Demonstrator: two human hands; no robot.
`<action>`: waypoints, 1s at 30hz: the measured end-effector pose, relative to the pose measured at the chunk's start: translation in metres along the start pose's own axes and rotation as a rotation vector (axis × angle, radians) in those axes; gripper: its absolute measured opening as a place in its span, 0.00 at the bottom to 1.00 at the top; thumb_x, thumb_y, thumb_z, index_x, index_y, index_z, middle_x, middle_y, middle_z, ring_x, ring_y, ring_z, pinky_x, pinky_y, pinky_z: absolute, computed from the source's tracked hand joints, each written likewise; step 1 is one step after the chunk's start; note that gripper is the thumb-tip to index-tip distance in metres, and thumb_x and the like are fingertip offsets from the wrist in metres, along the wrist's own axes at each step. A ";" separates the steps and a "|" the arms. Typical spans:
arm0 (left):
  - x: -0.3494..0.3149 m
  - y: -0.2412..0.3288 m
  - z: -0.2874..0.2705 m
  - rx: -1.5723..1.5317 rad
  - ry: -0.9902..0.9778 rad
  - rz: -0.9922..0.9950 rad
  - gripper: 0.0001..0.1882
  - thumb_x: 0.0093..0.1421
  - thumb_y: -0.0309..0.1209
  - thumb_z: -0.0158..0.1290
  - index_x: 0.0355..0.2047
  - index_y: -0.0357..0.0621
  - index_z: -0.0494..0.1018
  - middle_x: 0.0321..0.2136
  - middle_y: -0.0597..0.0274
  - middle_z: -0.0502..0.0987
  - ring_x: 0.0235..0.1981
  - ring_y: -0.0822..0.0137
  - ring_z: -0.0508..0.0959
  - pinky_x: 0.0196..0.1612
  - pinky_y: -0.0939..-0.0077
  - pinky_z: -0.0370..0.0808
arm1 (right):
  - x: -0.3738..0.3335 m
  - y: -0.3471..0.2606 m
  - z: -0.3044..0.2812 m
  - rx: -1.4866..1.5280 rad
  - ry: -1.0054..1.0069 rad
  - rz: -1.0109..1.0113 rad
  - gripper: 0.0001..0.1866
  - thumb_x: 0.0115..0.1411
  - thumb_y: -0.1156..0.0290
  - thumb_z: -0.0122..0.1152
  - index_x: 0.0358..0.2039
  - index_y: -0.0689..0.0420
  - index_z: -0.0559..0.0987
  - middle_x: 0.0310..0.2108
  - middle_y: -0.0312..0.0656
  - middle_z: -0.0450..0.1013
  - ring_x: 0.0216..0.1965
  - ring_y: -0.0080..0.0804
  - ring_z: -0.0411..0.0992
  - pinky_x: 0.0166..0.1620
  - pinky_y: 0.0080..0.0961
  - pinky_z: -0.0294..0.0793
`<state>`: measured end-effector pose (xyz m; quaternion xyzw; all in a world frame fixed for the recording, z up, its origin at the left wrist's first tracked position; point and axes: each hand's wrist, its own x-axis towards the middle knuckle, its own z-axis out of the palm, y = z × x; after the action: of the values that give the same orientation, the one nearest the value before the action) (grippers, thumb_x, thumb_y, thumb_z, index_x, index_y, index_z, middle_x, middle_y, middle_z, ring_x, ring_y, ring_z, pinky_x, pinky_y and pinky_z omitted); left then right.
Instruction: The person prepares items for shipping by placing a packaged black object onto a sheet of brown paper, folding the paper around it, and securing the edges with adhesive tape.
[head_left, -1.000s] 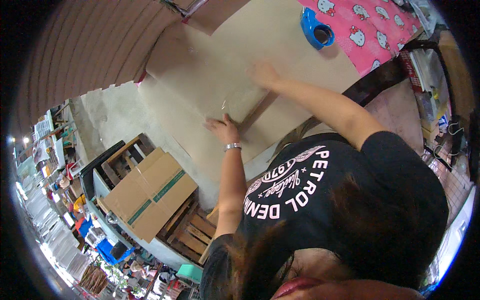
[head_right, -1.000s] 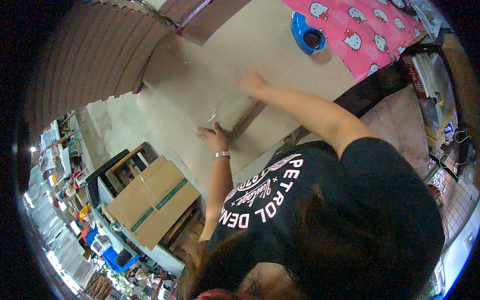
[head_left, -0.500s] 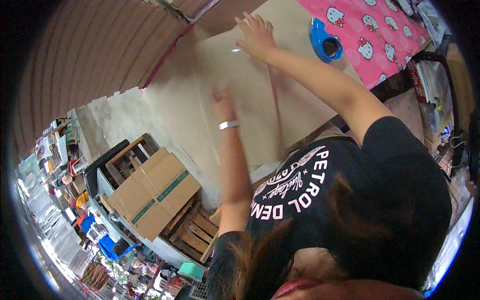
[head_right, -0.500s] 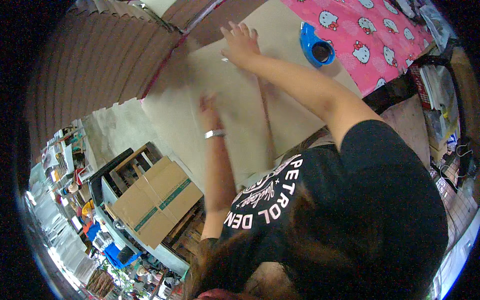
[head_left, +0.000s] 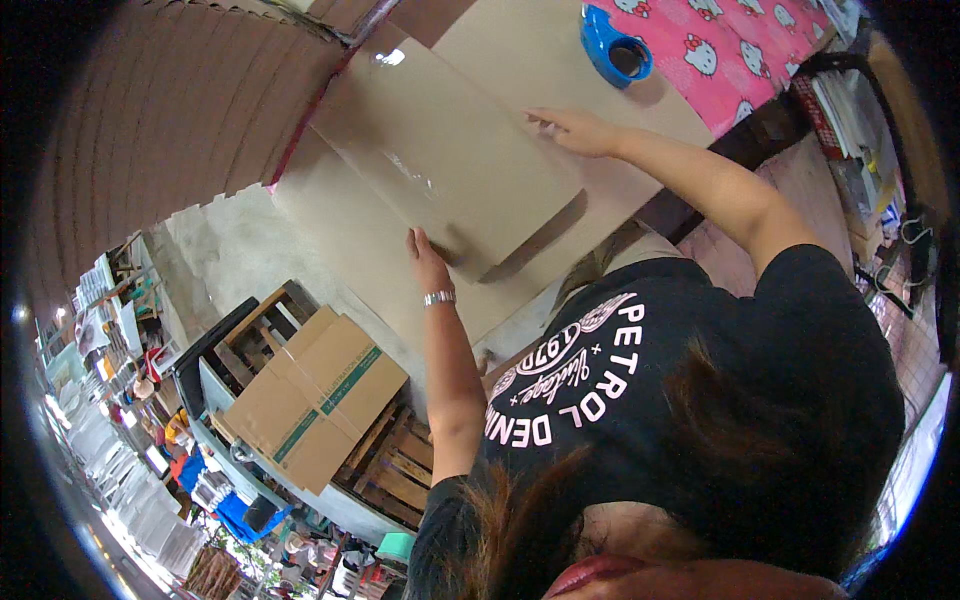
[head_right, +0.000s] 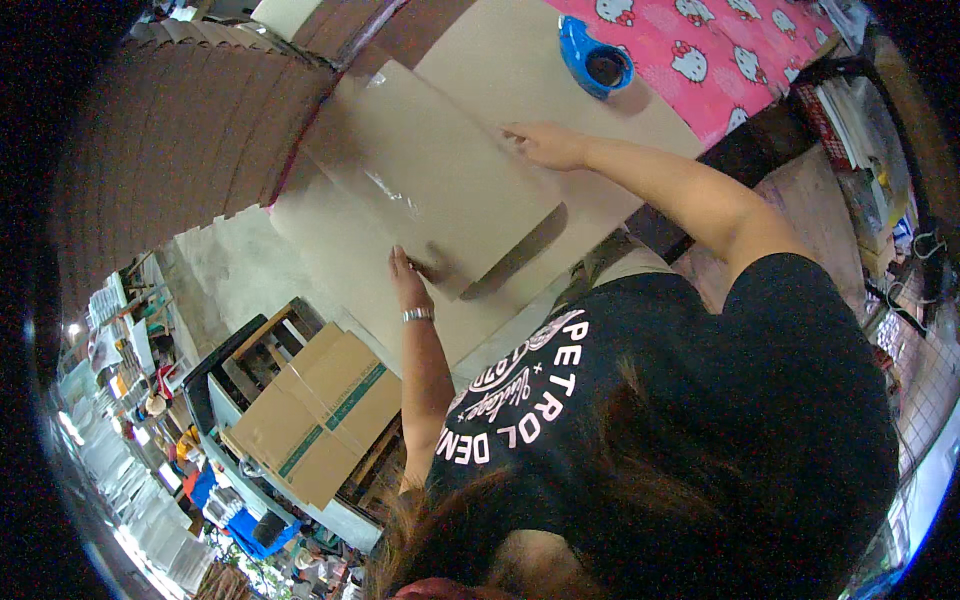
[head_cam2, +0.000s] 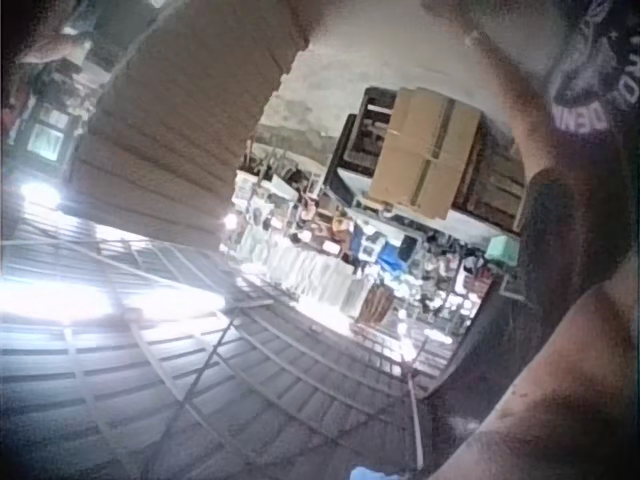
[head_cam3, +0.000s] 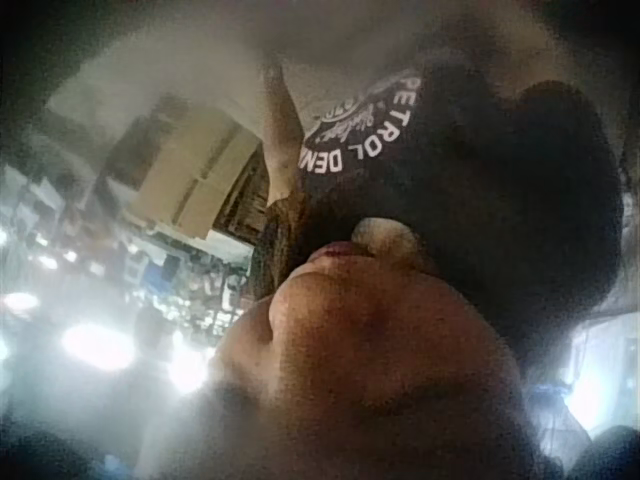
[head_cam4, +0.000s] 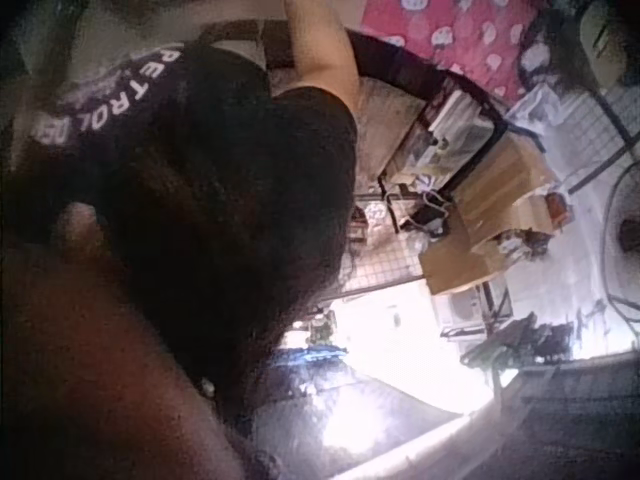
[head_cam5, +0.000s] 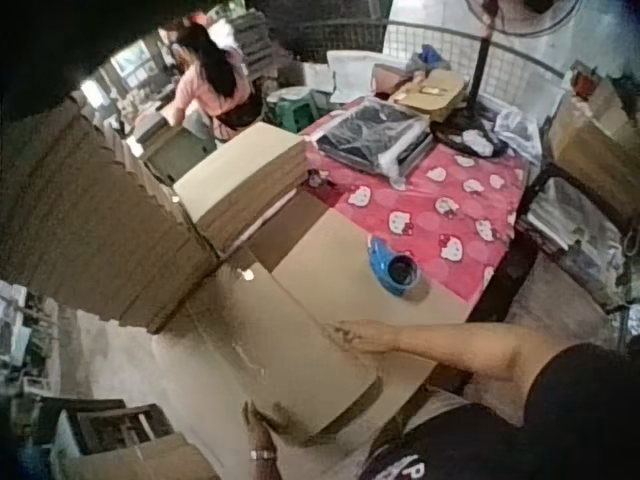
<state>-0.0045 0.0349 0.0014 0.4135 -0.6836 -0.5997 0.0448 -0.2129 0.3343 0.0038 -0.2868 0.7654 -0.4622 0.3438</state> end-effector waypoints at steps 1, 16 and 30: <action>-0.010 -0.006 -0.005 0.037 -0.021 0.040 0.33 0.63 0.47 0.41 0.62 0.39 0.51 0.37 0.58 0.72 0.31 0.69 0.71 0.33 0.71 0.69 | -0.021 0.009 -0.004 -0.194 0.044 -0.093 0.43 0.45 0.66 0.60 0.61 0.63 0.54 0.60 0.55 0.55 0.61 0.50 0.53 0.62 0.37 0.53; -0.058 -0.043 -0.026 0.167 -0.450 0.534 0.23 0.57 0.36 0.45 0.51 0.36 0.68 0.55 0.46 0.65 0.57 0.54 0.62 0.61 0.62 0.53 | -0.033 -0.014 0.118 -0.126 0.291 -0.057 0.28 0.52 0.65 0.56 0.53 0.63 0.66 0.51 0.55 0.65 0.54 0.50 0.61 0.57 0.37 0.61; 0.014 -0.053 -0.030 0.996 -0.390 0.787 0.30 0.58 0.43 0.47 0.58 0.41 0.60 0.60 0.42 0.56 0.62 0.41 0.52 0.64 0.56 0.49 | 0.023 0.015 0.040 -0.597 0.038 -0.517 0.16 0.59 0.62 0.49 0.39 0.60 0.75 0.45 0.48 0.69 0.54 0.44 0.61 0.59 0.43 0.56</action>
<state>0.0302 0.0057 -0.0412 -0.0120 -0.9747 -0.2146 -0.0606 -0.1972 0.3026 -0.0290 -0.5490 0.7749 -0.2958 0.1036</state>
